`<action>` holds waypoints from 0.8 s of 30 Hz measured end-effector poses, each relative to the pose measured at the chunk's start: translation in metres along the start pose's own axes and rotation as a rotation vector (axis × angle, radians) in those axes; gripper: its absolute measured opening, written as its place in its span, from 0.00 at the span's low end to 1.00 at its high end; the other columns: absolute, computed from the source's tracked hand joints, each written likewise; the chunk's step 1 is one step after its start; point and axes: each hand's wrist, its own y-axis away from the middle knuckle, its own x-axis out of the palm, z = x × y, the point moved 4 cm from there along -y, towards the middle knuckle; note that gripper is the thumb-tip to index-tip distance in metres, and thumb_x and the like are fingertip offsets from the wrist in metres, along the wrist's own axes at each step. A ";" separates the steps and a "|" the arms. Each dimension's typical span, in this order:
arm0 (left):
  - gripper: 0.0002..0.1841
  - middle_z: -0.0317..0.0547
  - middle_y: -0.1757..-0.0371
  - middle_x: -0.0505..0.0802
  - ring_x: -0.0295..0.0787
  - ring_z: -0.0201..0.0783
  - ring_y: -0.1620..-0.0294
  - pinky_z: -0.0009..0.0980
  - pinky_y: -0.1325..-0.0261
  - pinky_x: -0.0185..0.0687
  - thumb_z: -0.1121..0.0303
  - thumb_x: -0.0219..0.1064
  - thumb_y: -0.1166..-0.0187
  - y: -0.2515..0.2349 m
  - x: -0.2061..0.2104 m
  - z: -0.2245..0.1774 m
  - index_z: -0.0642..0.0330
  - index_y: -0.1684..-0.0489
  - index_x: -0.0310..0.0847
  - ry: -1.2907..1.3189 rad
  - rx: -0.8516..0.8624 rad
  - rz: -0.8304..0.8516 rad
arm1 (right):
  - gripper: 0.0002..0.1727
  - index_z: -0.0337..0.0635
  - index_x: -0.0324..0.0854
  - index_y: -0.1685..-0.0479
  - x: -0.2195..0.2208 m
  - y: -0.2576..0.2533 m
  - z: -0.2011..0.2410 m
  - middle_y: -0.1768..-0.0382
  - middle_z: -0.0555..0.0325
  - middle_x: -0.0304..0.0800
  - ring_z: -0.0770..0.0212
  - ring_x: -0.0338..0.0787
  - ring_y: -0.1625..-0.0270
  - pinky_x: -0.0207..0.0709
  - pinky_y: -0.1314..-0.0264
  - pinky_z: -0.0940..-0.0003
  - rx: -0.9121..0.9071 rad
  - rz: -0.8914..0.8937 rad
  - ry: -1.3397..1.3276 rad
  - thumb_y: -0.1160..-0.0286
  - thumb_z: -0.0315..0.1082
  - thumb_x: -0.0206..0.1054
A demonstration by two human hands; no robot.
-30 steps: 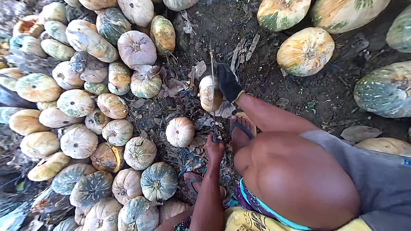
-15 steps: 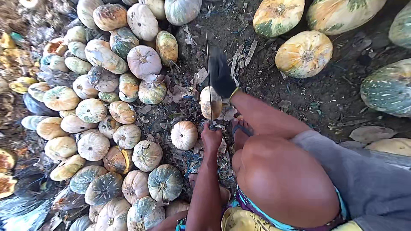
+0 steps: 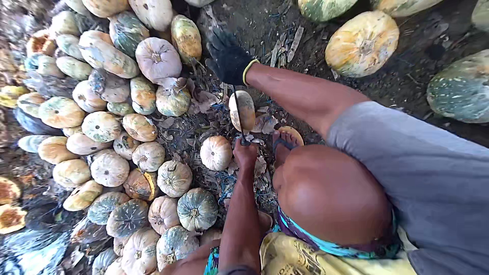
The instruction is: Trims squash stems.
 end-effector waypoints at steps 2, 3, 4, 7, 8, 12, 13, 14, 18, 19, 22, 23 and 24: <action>0.21 0.57 0.57 0.95 0.95 0.54 0.53 0.58 0.46 0.88 0.65 0.75 0.31 -0.008 -0.004 0.001 0.63 0.39 0.86 -0.036 0.028 -0.014 | 0.36 0.31 0.67 0.15 -0.002 -0.029 0.002 0.08 0.39 0.55 0.42 0.47 0.04 0.32 0.01 0.47 -0.099 -0.145 -0.075 0.08 0.52 0.42; 0.21 0.58 0.57 0.96 0.95 0.55 0.54 0.58 0.47 0.88 0.65 0.74 0.30 -0.008 -0.001 0.003 0.62 0.38 0.86 -0.065 0.037 -0.004 | 0.37 0.35 0.66 0.13 0.001 -0.034 0.001 0.07 0.43 0.55 0.44 0.47 0.04 0.36 0.01 0.47 -0.081 -0.138 -0.060 0.09 0.54 0.44; 0.21 0.58 0.56 0.96 0.95 0.56 0.53 0.59 0.47 0.88 0.64 0.73 0.29 -0.007 0.002 0.003 0.61 0.37 0.85 -0.090 0.039 0.012 | 0.38 0.37 0.63 0.10 0.019 -0.030 -0.003 0.06 0.44 0.53 0.43 0.48 0.04 0.39 0.02 0.45 -0.068 -0.095 -0.025 0.10 0.56 0.44; 0.24 0.58 0.50 0.96 0.95 0.56 0.46 0.59 0.40 0.87 0.61 0.73 0.27 -0.001 -0.006 -0.001 0.58 0.31 0.84 -0.138 0.007 0.062 | 0.40 0.36 0.56 0.08 0.035 -0.033 -0.017 0.05 0.40 0.47 0.41 0.47 0.04 0.38 0.02 0.42 -0.079 -0.016 0.049 0.07 0.58 0.37; 0.25 0.58 0.49 0.96 0.94 0.56 0.45 0.60 0.39 0.86 0.60 0.74 0.28 0.000 -0.007 0.003 0.58 0.31 0.84 -0.122 0.004 0.051 | 0.39 0.36 0.57 0.08 0.016 -0.030 -0.007 0.05 0.41 0.48 0.44 0.47 0.03 0.37 0.02 0.45 -0.073 -0.068 -0.006 0.07 0.56 0.37; 0.21 0.59 0.53 0.95 0.94 0.57 0.50 0.60 0.45 0.87 0.63 0.74 0.28 -0.004 0.003 0.011 0.60 0.38 0.86 -0.076 0.025 0.034 | 0.37 0.34 0.62 0.11 -0.011 -0.009 -0.004 0.10 0.38 0.59 0.44 0.58 0.07 0.49 0.04 0.48 -0.024 -0.332 -0.126 0.10 0.53 0.46; 0.21 0.58 0.53 0.95 0.95 0.56 0.50 0.59 0.45 0.87 0.63 0.73 0.28 -0.007 0.005 0.004 0.60 0.38 0.86 -0.083 0.034 0.038 | 0.40 0.33 0.58 0.09 0.011 -0.009 -0.019 0.08 0.37 0.55 0.43 0.54 0.05 0.45 0.03 0.46 -0.025 -0.277 -0.090 0.09 0.57 0.45; 0.21 0.57 0.52 0.95 0.95 0.55 0.49 0.59 0.44 0.87 0.63 0.74 0.28 -0.006 0.002 0.001 0.59 0.36 0.85 -0.104 0.026 0.055 | 0.42 0.33 0.58 0.10 0.029 -0.011 -0.033 0.08 0.37 0.55 0.43 0.53 0.05 0.43 0.03 0.44 -0.032 -0.219 -0.034 0.09 0.60 0.42; 0.21 0.57 0.55 0.95 0.95 0.56 0.51 0.59 0.46 0.87 0.62 0.74 0.28 -0.001 0.002 0.015 0.59 0.38 0.85 -0.098 0.016 0.056 | 0.41 0.34 0.60 0.10 0.019 -0.011 -0.025 0.07 0.39 0.52 0.44 0.49 0.04 0.38 0.02 0.48 -0.008 -0.046 -0.005 0.09 0.59 0.41; 0.21 0.57 0.56 0.95 0.95 0.56 0.53 0.59 0.47 0.87 0.61 0.74 0.28 -0.008 0.005 0.016 0.59 0.38 0.85 -0.088 0.027 0.050 | 0.41 0.33 0.60 0.10 0.025 -0.010 -0.028 0.08 0.39 0.54 0.44 0.50 0.04 0.39 0.01 0.48 0.028 -0.083 -0.036 0.10 0.58 0.44; 0.23 0.58 0.51 0.95 0.94 0.56 0.47 0.59 0.42 0.87 0.63 0.74 0.29 -0.012 0.005 0.016 0.59 0.34 0.85 -0.071 0.000 0.083 | 0.42 0.33 0.56 0.08 0.061 -0.011 -0.048 0.05 0.42 0.47 0.46 0.42 0.02 0.33 0.01 0.47 0.054 -0.012 0.044 0.08 0.59 0.34; 0.23 0.57 0.51 0.95 0.94 0.55 0.47 0.59 0.42 0.87 0.63 0.74 0.30 -0.013 0.006 0.017 0.59 0.34 0.85 -0.069 -0.002 0.080 | 0.42 0.34 0.55 0.08 0.062 -0.016 -0.043 0.04 0.43 0.43 0.46 0.40 0.02 0.33 0.01 0.48 0.051 0.013 0.061 0.08 0.59 0.32; 0.23 0.57 0.51 0.95 0.95 0.55 0.48 0.59 0.43 0.87 0.63 0.74 0.29 -0.014 0.006 0.016 0.58 0.34 0.85 -0.070 0.008 0.078 | 0.42 0.35 0.54 0.07 0.054 -0.021 -0.039 0.04 0.44 0.43 0.47 0.41 0.02 0.34 0.01 0.49 0.063 -0.016 0.026 0.08 0.59 0.32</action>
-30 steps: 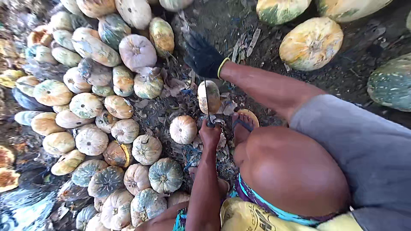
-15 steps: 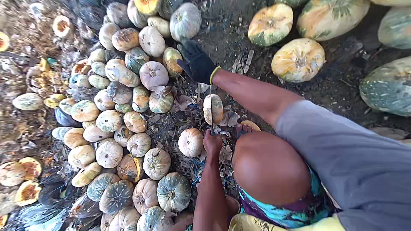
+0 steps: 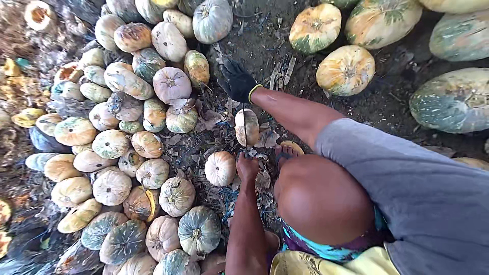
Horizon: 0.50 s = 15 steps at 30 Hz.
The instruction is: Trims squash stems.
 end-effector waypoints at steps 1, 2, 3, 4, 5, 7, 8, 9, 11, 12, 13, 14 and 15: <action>0.23 0.57 0.52 0.96 0.95 0.55 0.49 0.59 0.44 0.87 0.62 0.73 0.29 -0.001 0.000 0.000 0.58 0.34 0.84 -0.006 0.013 -0.004 | 0.40 0.36 0.56 0.08 -0.013 -0.002 0.006 0.04 0.44 0.45 0.48 0.44 0.03 0.38 0.02 0.50 0.016 -0.078 -0.067 0.07 0.58 0.34; 0.23 0.57 0.53 0.96 0.95 0.56 0.50 0.60 0.45 0.87 0.62 0.73 0.28 -0.002 -0.001 0.000 0.58 0.34 0.84 -0.010 0.026 -0.008 | 0.39 0.37 0.59 0.09 -0.026 -0.001 0.012 0.06 0.43 0.50 0.47 0.49 0.04 0.42 0.02 0.51 0.028 -0.182 -0.134 0.08 0.56 0.37; 0.22 0.57 0.54 0.96 0.95 0.56 0.51 0.60 0.46 0.87 0.62 0.73 0.28 -0.002 0.000 0.001 0.58 0.35 0.84 -0.011 0.030 -0.006 | 0.37 0.36 0.63 0.11 -0.038 0.003 0.016 0.07 0.41 0.55 0.46 0.54 0.05 0.46 0.03 0.52 0.023 -0.281 -0.174 0.08 0.54 0.41; 0.22 0.57 0.55 0.96 0.95 0.56 0.51 0.60 0.46 0.87 0.63 0.73 0.28 -0.001 0.004 0.004 0.59 0.36 0.84 -0.010 0.031 0.000 | 0.36 0.35 0.66 0.13 -0.042 0.010 0.016 0.10 0.39 0.59 0.45 0.58 0.06 0.49 0.04 0.51 0.009 -0.343 -0.179 0.09 0.52 0.43; 0.21 0.57 0.56 0.96 0.95 0.56 0.52 0.60 0.47 0.87 0.63 0.73 0.29 -0.001 0.008 0.008 0.59 0.37 0.85 -0.008 0.027 0.008 | 0.35 0.33 0.69 0.15 -0.035 0.021 0.011 0.12 0.36 0.63 0.43 0.61 0.08 0.51 0.04 0.50 0.001 -0.322 -0.147 0.10 0.52 0.45; 0.23 0.57 0.53 0.95 0.95 0.55 0.50 0.59 0.46 0.88 0.62 0.73 0.28 -0.013 0.009 0.000 0.58 0.33 0.84 -0.014 0.012 0.031 | 0.40 0.32 0.60 0.11 -0.001 0.020 -0.009 0.09 0.36 0.56 0.41 0.52 0.05 0.39 0.02 0.45 -0.046 -0.084 0.008 0.08 0.57 0.38; 0.25 0.56 0.51 0.96 0.95 0.54 0.48 0.59 0.44 0.88 0.62 0.73 0.29 -0.016 0.006 -0.005 0.56 0.31 0.83 -0.041 -0.003 0.046 | 0.42 0.34 0.59 0.10 0.016 0.019 -0.019 0.07 0.39 0.53 0.43 0.48 0.04 0.35 0.01 0.45 -0.044 -0.004 0.053 0.08 0.60 0.35; 0.25 0.55 0.50 0.96 0.95 0.54 0.47 0.59 0.44 0.88 0.61 0.72 0.29 -0.023 0.001 -0.012 0.55 0.30 0.83 -0.066 -0.009 0.049 | 0.43 0.36 0.55 0.08 0.020 0.010 -0.023 0.05 0.42 0.48 0.45 0.44 0.03 0.33 0.01 0.46 -0.025 0.050 0.069 0.08 0.61 0.32; 0.24 0.54 0.52 0.96 0.95 0.54 0.49 0.59 0.45 0.87 0.61 0.72 0.28 -0.023 -0.004 -0.014 0.55 0.32 0.84 -0.064 0.001 0.034 | 0.40 0.38 0.57 0.08 0.007 0.005 -0.022 0.05 0.45 0.48 0.48 0.45 0.03 0.38 0.01 0.49 0.003 -0.023 -0.032 0.08 0.59 0.36; 0.23 0.55 0.55 0.96 0.95 0.55 0.51 0.60 0.47 0.87 0.61 0.72 0.28 -0.021 -0.006 -0.012 0.56 0.34 0.85 -0.041 0.020 0.016 | 0.36 0.39 0.64 0.11 -0.006 0.013 -0.020 0.07 0.45 0.56 0.48 0.52 0.05 0.46 0.03 0.50 0.044 -0.171 -0.149 0.08 0.55 0.41; 0.22 0.56 0.57 0.95 0.95 0.56 0.54 0.60 0.49 0.87 0.61 0.73 0.29 -0.023 -0.010 -0.010 0.58 0.37 0.85 -0.021 0.049 -0.015 | 0.32 0.39 0.70 0.15 -0.020 0.020 -0.021 0.11 0.44 0.64 0.48 0.59 0.07 0.53 0.04 0.51 0.094 -0.339 -0.272 0.08 0.50 0.45; 0.22 0.57 0.59 0.95 0.95 0.56 0.56 0.60 0.50 0.87 0.62 0.73 0.29 -0.025 -0.014 -0.010 0.60 0.37 0.86 -0.007 0.075 -0.042 | 0.29 0.37 0.73 0.18 -0.030 0.029 -0.024 0.14 0.42 0.68 0.47 0.63 0.09 0.57 0.06 0.51 0.152 -0.474 -0.392 0.07 0.46 0.47; 0.22 0.58 0.60 0.95 0.95 0.57 0.57 0.60 0.50 0.86 0.63 0.73 0.29 -0.027 -0.017 -0.014 0.61 0.37 0.85 0.010 0.093 -0.057 | 0.28 0.35 0.74 0.20 -0.032 0.041 -0.027 0.16 0.41 0.71 0.47 0.65 0.09 0.57 0.06 0.52 0.214 -0.534 -0.495 0.07 0.44 0.46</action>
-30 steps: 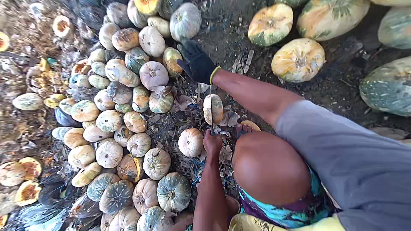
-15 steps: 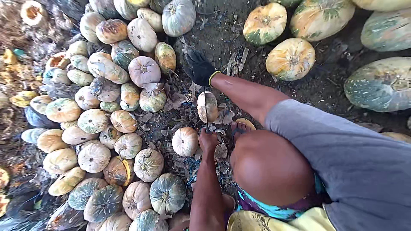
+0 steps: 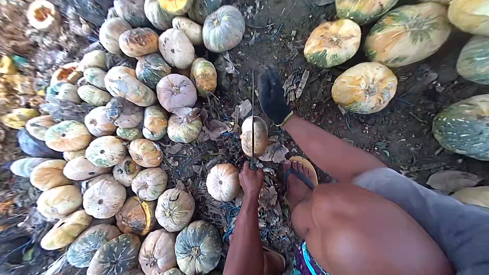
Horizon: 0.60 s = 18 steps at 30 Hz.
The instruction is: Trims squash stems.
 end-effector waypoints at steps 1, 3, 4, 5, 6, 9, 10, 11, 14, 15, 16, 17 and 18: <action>0.22 0.58 0.60 0.95 0.95 0.58 0.57 0.61 0.49 0.87 0.63 0.73 0.28 -0.002 -0.001 -0.005 0.62 0.36 0.85 0.018 0.016 -0.003 | 0.28 0.32 0.74 0.21 -0.003 0.014 -0.007 0.16 0.40 0.71 0.47 0.64 0.09 0.54 0.05 0.53 0.074 -0.005 -0.057 0.06 0.42 0.45; 0.22 0.57 0.59 0.95 0.95 0.55 0.55 0.58 0.47 0.86 0.63 0.73 0.28 -0.021 0.000 -0.022 0.63 0.37 0.85 0.044 0.031 -0.006 | 0.29 0.30 0.73 0.21 0.007 0.044 -0.028 0.17 0.38 0.72 0.46 0.65 0.09 0.54 0.05 0.53 0.195 0.052 -0.055 0.06 0.42 0.44; 0.21 0.57 0.59 0.95 0.94 0.55 0.54 0.57 0.46 0.86 0.63 0.73 0.28 -0.036 0.001 -0.031 0.63 0.38 0.85 0.053 0.039 -0.010 | 0.29 0.31 0.72 0.20 0.019 0.046 -0.038 0.17 0.37 0.71 0.46 0.65 0.10 0.56 0.06 0.53 0.241 0.101 -0.049 0.06 0.43 0.42; 0.20 0.56 0.59 0.95 0.94 0.54 0.54 0.56 0.46 0.86 0.64 0.73 0.29 -0.048 0.005 -0.036 0.63 0.40 0.86 0.059 0.048 -0.012 | 0.30 0.31 0.74 0.20 0.027 0.046 -0.046 0.18 0.37 0.73 0.47 0.68 0.11 0.58 0.07 0.54 0.277 0.123 -0.070 0.05 0.44 0.41; 0.19 0.56 0.59 0.94 0.94 0.53 0.54 0.55 0.46 0.86 0.65 0.73 0.30 -0.055 0.008 -0.038 0.63 0.42 0.85 0.075 0.055 -0.004 | 0.29 0.34 0.75 0.21 0.032 0.043 -0.050 0.18 0.39 0.74 0.48 0.68 0.11 0.59 0.07 0.55 0.289 0.131 -0.085 0.06 0.44 0.43; 0.19 0.55 0.59 0.94 0.93 0.50 0.55 0.53 0.46 0.86 0.67 0.74 0.33 -0.046 0.015 -0.023 0.64 0.43 0.85 0.147 0.052 0.029 | 0.27 0.35 0.80 0.25 0.035 0.054 -0.046 0.17 0.41 0.73 0.47 0.65 0.10 0.57 0.06 0.54 0.259 0.148 -0.117 0.07 0.43 0.48; 0.20 0.54 0.59 0.94 0.93 0.49 0.56 0.53 0.47 0.87 0.67 0.74 0.33 -0.036 0.015 -0.016 0.64 0.42 0.85 0.167 0.042 0.035 | 0.27 0.35 0.78 0.24 0.034 0.064 -0.041 0.16 0.41 0.71 0.47 0.63 0.09 0.56 0.06 0.54 0.241 0.170 -0.119 0.08 0.44 0.48; 0.20 0.54 0.60 0.94 0.93 0.48 0.57 0.52 0.48 0.87 0.67 0.74 0.33 -0.021 0.015 -0.007 0.64 0.43 0.85 0.182 0.029 0.033 | 0.28 0.36 0.76 0.21 0.032 0.078 -0.038 0.14 0.42 0.69 0.48 0.62 0.08 0.55 0.05 0.53 0.202 0.209 -0.098 0.08 0.44 0.47; 0.19 0.53 0.65 0.93 0.92 0.48 0.64 0.52 0.55 0.88 0.68 0.75 0.34 0.044 0.023 0.031 0.65 0.45 0.86 0.194 -0.051 0.048 | 0.26 0.34 0.78 0.24 0.021 0.137 -0.040 0.21 0.40 0.77 0.45 0.71 0.14 0.62 0.09 0.49 0.062 0.255 -0.078 0.10 0.40 0.49; 0.18 0.52 0.67 0.92 0.91 0.47 0.66 0.52 0.57 0.87 0.68 0.75 0.33 0.065 0.027 0.042 0.64 0.47 0.86 0.195 -0.075 0.046 | 0.25 0.34 0.80 0.28 0.015 0.148 -0.041 0.24 0.40 0.79 0.47 0.74 0.17 0.66 0.12 0.50 0.096 0.267 -0.107 0.10 0.39 0.48; 0.16 0.51 0.68 0.92 0.91 0.46 0.67 0.51 0.58 0.87 0.68 0.74 0.33 0.082 0.030 0.051 0.64 0.48 0.86 0.198 -0.101 0.038 | 0.25 0.34 0.81 0.29 0.009 0.153 -0.040 0.26 0.40 0.80 0.48 0.76 0.19 0.68 0.14 0.51 0.191 0.284 -0.115 0.09 0.39 0.46; 0.16 0.50 0.69 0.92 0.91 0.46 0.67 0.51 0.59 0.87 0.69 0.75 0.34 0.098 0.034 0.057 0.64 0.49 0.86 0.202 -0.120 0.024 | 0.26 0.34 0.81 0.30 0.005 0.155 -0.041 0.28 0.39 0.81 0.48 0.79 0.21 0.70 0.16 0.51 0.286 0.279 -0.110 0.07 0.40 0.43; 0.16 0.50 0.69 0.92 0.91 0.46 0.68 0.50 0.59 0.86 0.69 0.75 0.35 0.109 0.037 0.060 0.65 0.50 0.86 0.204 -0.121 0.006 | 0.27 0.32 0.80 0.31 0.005 0.155 -0.038 0.29 0.37 0.82 0.47 0.79 0.21 0.69 0.15 0.51 0.350 0.269 -0.109 0.06 0.41 0.42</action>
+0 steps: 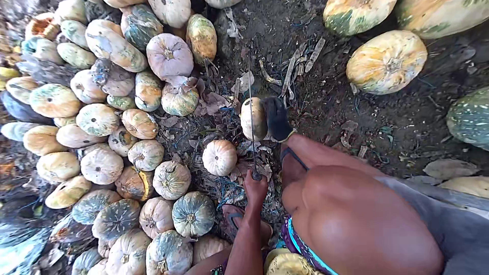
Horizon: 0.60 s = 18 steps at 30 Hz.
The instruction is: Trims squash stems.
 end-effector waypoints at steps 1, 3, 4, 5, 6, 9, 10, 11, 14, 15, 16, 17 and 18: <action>0.16 0.51 0.69 0.92 0.91 0.47 0.68 0.51 0.59 0.86 0.69 0.75 0.34 0.005 0.001 0.000 0.66 0.50 0.86 -0.005 0.005 -0.009 | 0.27 0.31 0.81 0.32 0.002 -0.005 0.004 0.29 0.36 0.82 0.47 0.78 0.21 0.68 0.14 0.53 0.015 -0.007 0.006 0.05 0.41 0.42; 0.17 0.53 0.67 0.93 0.92 0.49 0.66 0.53 0.56 0.86 0.69 0.75 0.34 0.009 -0.001 -0.003 0.67 0.48 0.86 -0.028 0.013 -0.003 | 0.27 0.29 0.81 0.30 0.009 -0.013 0.015 0.26 0.35 0.80 0.45 0.76 0.18 0.63 0.11 0.54 -0.008 0.058 0.034 0.04 0.40 0.41; 0.17 0.54 0.66 0.93 0.92 0.50 0.64 0.54 0.55 0.86 0.69 0.74 0.33 0.012 -0.002 -0.006 0.67 0.47 0.86 -0.046 0.007 0.008 | 0.28 0.28 0.79 0.28 0.013 -0.017 0.019 0.23 0.35 0.78 0.44 0.73 0.15 0.60 0.09 0.53 -0.015 0.106 0.062 0.04 0.39 0.41; 0.17 0.55 0.66 0.93 0.93 0.52 0.63 0.55 0.55 0.86 0.68 0.74 0.32 0.016 -0.003 -0.008 0.67 0.47 0.86 -0.065 -0.002 0.014 | 0.28 0.28 0.76 0.24 0.015 -0.018 0.019 0.20 0.34 0.75 0.43 0.69 0.13 0.56 0.07 0.53 -0.020 0.156 0.099 0.04 0.38 0.40; 0.17 0.56 0.65 0.94 0.93 0.53 0.62 0.57 0.54 0.86 0.68 0.73 0.32 0.018 -0.004 -0.011 0.66 0.46 0.86 -0.080 -0.011 0.016 | 0.28 0.29 0.74 0.21 0.016 -0.019 0.017 0.18 0.36 0.73 0.44 0.67 0.11 0.54 0.06 0.54 -0.001 0.199 0.137 0.04 0.39 0.39; 0.18 0.57 0.64 0.94 0.93 0.55 0.61 0.57 0.53 0.85 0.68 0.72 0.29 0.015 -0.008 -0.028 0.66 0.43 0.85 -0.108 -0.015 0.011 | 0.29 0.32 0.68 0.15 0.016 -0.026 0.016 0.14 0.38 0.68 0.45 0.63 0.09 0.50 0.04 0.54 0.059 0.285 0.227 0.03 0.40 0.36; 0.17 0.57 0.65 0.94 0.93 0.55 0.62 0.57 0.54 0.85 0.67 0.72 0.28 0.010 -0.009 -0.034 0.65 0.44 0.85 -0.126 -0.004 0.004 | 0.30 0.33 0.67 0.15 0.015 -0.030 0.016 0.14 0.39 0.69 0.46 0.64 0.09 0.52 0.05 0.54 0.096 0.296 0.243 0.03 0.40 0.35; 0.18 0.57 0.64 0.94 0.94 0.56 0.61 0.58 0.54 0.86 0.67 0.71 0.28 0.001 -0.011 -0.043 0.65 0.43 0.85 -0.148 0.007 -0.008 | 0.30 0.34 0.67 0.15 0.016 -0.032 0.016 0.14 0.40 0.69 0.46 0.65 0.09 0.53 0.06 0.52 0.143 0.314 0.256 0.03 0.40 0.35; 0.21 0.57 0.56 0.96 0.95 0.56 0.52 0.58 0.46 0.87 0.65 0.71 0.27 -0.035 -0.016 -0.076 0.61 0.35 0.84 -0.173 -0.008 -0.012 | 0.29 0.33 0.67 0.15 0.019 -0.033 0.025 0.15 0.39 0.69 0.45 0.65 0.10 0.53 0.06 0.49 0.188 0.328 0.232 0.03 0.39 0.35; 0.22 0.56 0.54 0.96 0.95 0.55 0.50 0.58 0.44 0.88 0.64 0.71 0.27 -0.041 -0.015 -0.080 0.60 0.35 0.83 -0.169 -0.016 -0.013 | 0.30 0.32 0.66 0.14 0.019 -0.029 0.026 0.14 0.38 0.68 0.44 0.63 0.09 0.52 0.05 0.50 0.187 0.322 0.212 0.03 0.39 0.34; 0.22 0.56 0.53 0.96 0.95 0.54 0.50 0.57 0.44 0.88 0.64 0.71 0.28 -0.045 -0.014 -0.082 0.59 0.34 0.83 -0.160 -0.018 -0.016 | 0.30 0.32 0.67 0.15 0.018 -0.031 0.026 0.15 0.37 0.69 0.44 0.64 0.09 0.52 0.06 0.50 0.178 0.288 0.182 0.03 0.40 0.35; 0.23 0.56 0.53 0.96 0.95 0.54 0.50 0.57 0.45 0.88 0.64 0.72 0.28 -0.046 -0.015 -0.084 0.59 0.33 0.83 -0.153 -0.015 -0.017 | 0.29 0.31 0.71 0.19 0.014 -0.037 0.029 0.17 0.36 0.72 0.44 0.68 0.11 0.56 0.07 0.50 0.136 0.205 0.153 0.03 0.41 0.37; 0.23 0.56 0.54 0.96 0.95 0.54 0.51 0.57 0.46 0.88 0.64 0.72 0.29 -0.047 -0.017 -0.084 0.59 0.33 0.83 -0.148 -0.007 -0.021 | 0.28 0.32 0.75 0.23 0.007 -0.045 0.040 0.20 0.36 0.75 0.45 0.72 0.14 0.61 0.09 0.52 0.047 0.071 0.126 0.04 0.41 0.39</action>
